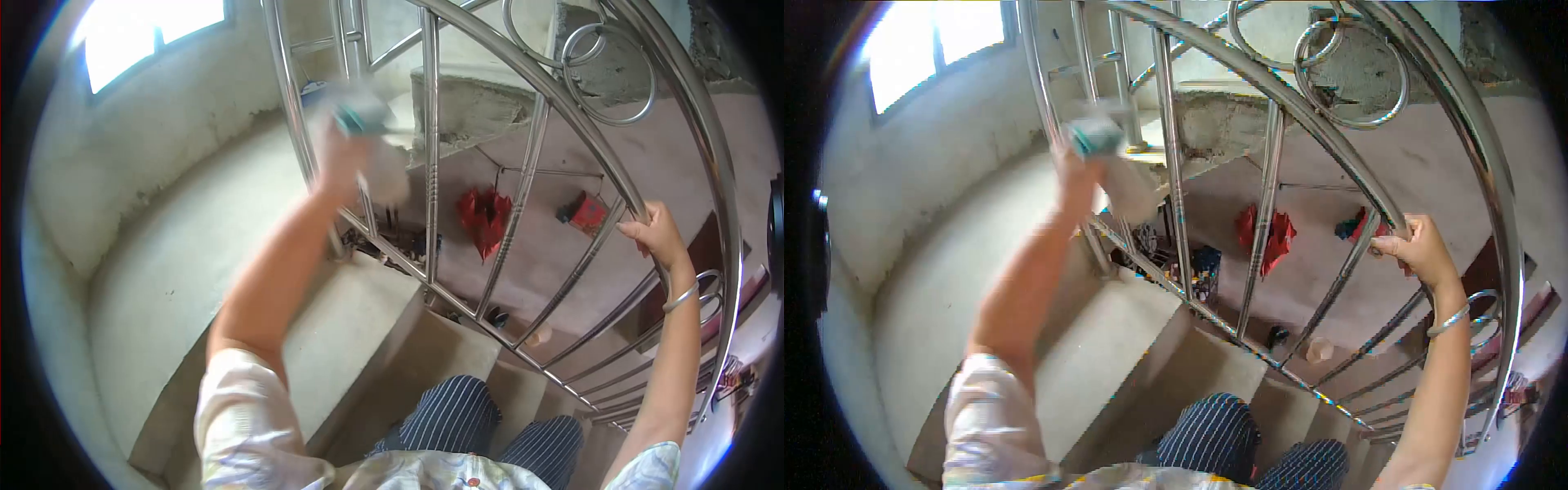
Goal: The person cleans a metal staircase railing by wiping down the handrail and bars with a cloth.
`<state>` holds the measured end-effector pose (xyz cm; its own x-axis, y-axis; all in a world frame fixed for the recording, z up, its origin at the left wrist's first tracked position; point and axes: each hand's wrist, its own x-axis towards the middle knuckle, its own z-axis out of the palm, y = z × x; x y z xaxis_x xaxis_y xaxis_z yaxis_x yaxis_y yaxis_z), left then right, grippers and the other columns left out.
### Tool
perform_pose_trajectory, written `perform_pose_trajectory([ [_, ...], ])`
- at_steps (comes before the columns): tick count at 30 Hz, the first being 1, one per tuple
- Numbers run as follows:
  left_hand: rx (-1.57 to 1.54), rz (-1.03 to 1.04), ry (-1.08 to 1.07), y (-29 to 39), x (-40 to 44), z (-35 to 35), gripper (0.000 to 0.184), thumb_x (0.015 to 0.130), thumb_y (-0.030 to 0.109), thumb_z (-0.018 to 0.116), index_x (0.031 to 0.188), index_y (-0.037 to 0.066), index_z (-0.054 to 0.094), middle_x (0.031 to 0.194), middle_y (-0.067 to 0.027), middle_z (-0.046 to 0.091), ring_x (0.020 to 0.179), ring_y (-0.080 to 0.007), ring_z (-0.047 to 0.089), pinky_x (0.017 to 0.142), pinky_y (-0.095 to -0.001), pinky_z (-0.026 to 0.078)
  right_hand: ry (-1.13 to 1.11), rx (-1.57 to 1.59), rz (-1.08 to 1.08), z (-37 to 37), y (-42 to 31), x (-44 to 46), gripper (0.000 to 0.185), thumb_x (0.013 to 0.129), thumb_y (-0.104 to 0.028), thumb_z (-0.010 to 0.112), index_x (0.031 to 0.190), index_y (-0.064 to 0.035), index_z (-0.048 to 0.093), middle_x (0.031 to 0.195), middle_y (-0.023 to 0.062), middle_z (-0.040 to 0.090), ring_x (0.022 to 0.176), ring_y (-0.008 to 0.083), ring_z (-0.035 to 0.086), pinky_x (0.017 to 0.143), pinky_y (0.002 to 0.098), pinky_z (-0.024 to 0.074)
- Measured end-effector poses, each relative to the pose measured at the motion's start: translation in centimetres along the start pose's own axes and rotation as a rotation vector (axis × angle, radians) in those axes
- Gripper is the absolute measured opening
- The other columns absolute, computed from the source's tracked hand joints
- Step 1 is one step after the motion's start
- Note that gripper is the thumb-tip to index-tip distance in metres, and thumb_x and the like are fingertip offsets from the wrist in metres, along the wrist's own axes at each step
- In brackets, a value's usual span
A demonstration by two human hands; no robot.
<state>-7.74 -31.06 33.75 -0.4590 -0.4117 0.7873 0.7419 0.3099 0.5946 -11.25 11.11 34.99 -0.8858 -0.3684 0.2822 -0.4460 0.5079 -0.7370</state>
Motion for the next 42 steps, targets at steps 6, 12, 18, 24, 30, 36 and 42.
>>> perform_pose_trajectory([
  [6, 0.420, 0.247, 0.220, 9.6, 13.0, -0.5, 0.029, 0.074, 0.019, 0.061, 0.099, 0.008, 0.051, 0.084, -0.0033, 0.055, 0.067, -0.0134, 0.053, 0.055, -0.0288, 0.044, 0.046, -0.008, 0.059, 0.3, -0.7, -0.2, 0.021, 0.062, -0.022, 0.066, 0.067, -0.0046, 0.055, 0.048, -0.0030, 0.044, 0.038, 0.0043, 0.040, 0.032, 0.0191, 0.0303],
  [12, 0.226, -0.135, 0.024, 2.7, 20.2, 3.0, 0.040, 0.078, 0.052, 0.045, 0.081, 0.014, 0.057, 0.073, -0.0071, 0.054, 0.065, -0.0168, 0.051, 0.055, -0.0413, 0.041, 0.074, -0.042, 0.067, 0.1, 0.0, 0.1, 0.021, 0.062, -0.021, 0.066, 0.066, -0.0050, 0.054, 0.049, -0.0029, 0.043, 0.040, 0.0047, 0.040, 0.033, 0.0193, 0.0299],
  [18, -0.044, -0.431, 0.043, -3.1, 9.8, -0.5, 0.034, 0.074, 0.031, 0.063, 0.100, 0.011, 0.052, 0.090, -0.0028, 0.054, 0.080, -0.0136, 0.052, 0.066, -0.0324, 0.044, 0.098, -0.089, 0.088, 0.1, 1.1, 0.2, 0.026, 0.063, -0.025, 0.066, 0.061, -0.0083, 0.047, 0.050, -0.0027, 0.044, 0.038, 0.0044, 0.039, 0.032, 0.0182, 0.0282],
  [24, 0.243, -0.484, -0.050, -9.2, -6.0, -1.7, 0.020, 0.081, 0.025, 0.053, 0.090, 0.008, 0.055, 0.081, -0.0025, 0.057, 0.071, -0.0113, 0.052, 0.062, -0.0242, 0.044, 0.059, -0.036, -0.004, 0.0, 1.6, 0.5, 0.031, 0.064, -0.029, 0.069, 0.062, -0.0092, 0.045, 0.050, -0.0053, 0.039, 0.037, 0.0024, 0.035, 0.032, 0.0170, 0.0278],
  [30, 0.351, -0.265, -0.254, -15.4, -8.3, -5.4, 0.034, 0.069, 0.004, 0.064, 0.099, 0.008, 0.050, 0.090, -0.0044, 0.058, 0.081, -0.0125, 0.055, 0.072, -0.0263, 0.045, 0.083, -0.020, 0.003, 0.2, 1.8, 0.6, 0.029, 0.065, -0.026, 0.067, 0.061, -0.0097, 0.043, 0.049, -0.0057, 0.037, 0.037, 0.0027, 0.035, 0.032, 0.0171, 0.0279],
  [36, 0.901, 0.304, -0.324, -9.8, 0.5, -8.9, 0.035, 0.068, 0.015, 0.062, 0.102, 0.009, 0.052, 0.087, -0.0111, 0.059, 0.081, -0.0258, 0.057, 0.074, -0.0320, 0.046, 0.064, -0.057, -0.024, -0.8, 3.0, 0.9, 0.027, 0.066, -0.025, 0.065, 0.060, -0.0098, 0.043, 0.047, -0.0053, 0.036, 0.035, 0.0033, 0.035, 0.031, 0.0175, 0.0273],
  [42, 1.473, 0.006, -1.177, -11.9, -3.1, -7.9, 0.025, 0.064, 0.017, 0.055, 0.086, 0.006, 0.057, 0.082, -0.0118, 0.058, 0.083, -0.0262, 0.054, 0.077, -0.0369, 0.040, 0.084, -0.091, 0.049, -0.7, 2.3, 0.7, 0.028, 0.067, -0.025, 0.063, 0.058, -0.0094, 0.042, 0.047, -0.0043, 0.037, 0.034, 0.0041, 0.035, 0.030, 0.0179, 0.0273],
])
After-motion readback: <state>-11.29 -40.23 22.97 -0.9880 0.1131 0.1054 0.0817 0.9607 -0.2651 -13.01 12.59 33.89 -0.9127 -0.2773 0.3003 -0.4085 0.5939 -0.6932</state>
